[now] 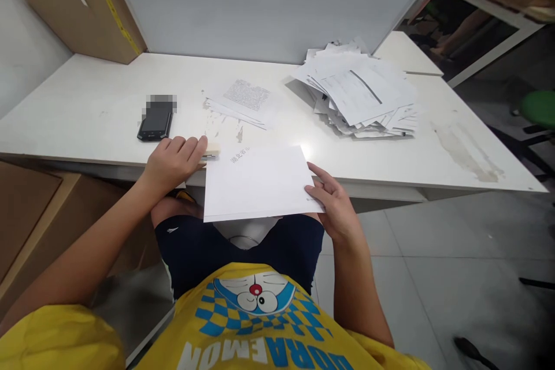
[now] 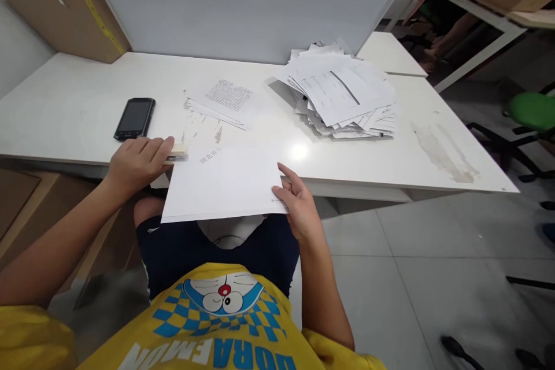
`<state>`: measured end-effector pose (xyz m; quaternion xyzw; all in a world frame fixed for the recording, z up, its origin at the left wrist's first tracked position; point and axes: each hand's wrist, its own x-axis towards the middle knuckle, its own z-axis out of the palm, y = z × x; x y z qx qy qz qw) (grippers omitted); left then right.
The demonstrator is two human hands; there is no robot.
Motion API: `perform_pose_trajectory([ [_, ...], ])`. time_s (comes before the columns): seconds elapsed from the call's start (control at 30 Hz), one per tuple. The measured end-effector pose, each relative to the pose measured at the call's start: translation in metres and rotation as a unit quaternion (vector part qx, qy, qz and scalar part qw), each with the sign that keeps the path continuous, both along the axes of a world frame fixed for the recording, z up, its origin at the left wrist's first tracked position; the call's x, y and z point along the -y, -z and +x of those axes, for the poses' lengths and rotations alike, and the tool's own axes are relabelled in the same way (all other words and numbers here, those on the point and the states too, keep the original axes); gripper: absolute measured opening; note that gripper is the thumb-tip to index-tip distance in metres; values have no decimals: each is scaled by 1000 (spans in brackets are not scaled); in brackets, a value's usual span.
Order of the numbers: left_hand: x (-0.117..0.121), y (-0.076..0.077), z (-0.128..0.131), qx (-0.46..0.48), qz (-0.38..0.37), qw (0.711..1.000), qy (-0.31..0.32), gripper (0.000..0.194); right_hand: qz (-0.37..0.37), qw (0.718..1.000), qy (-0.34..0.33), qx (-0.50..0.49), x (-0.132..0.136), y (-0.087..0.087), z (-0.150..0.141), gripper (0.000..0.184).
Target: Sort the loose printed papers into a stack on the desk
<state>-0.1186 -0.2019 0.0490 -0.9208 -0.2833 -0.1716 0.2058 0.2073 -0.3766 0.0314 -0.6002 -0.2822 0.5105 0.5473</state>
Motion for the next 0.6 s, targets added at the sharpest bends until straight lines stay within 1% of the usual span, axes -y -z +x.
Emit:
perform_pose_trajectory([
  [0.1,-1,-1,2,11,16,1000,3,52,1,1000,4,-10,1,2,1,66],
  [0.27,-4,1,3,33,26,999,11,45,10,1000,-15,-9,0,5,1,65],
  [0.43,-7,2,-1,17,12,1000,12,46,4,1000,-8,-30,-3,7,-2,67],
  [0.6,-11,3,-2,33,46,998,-3,54,24,1000,14,-8,-1,13,0,62],
])
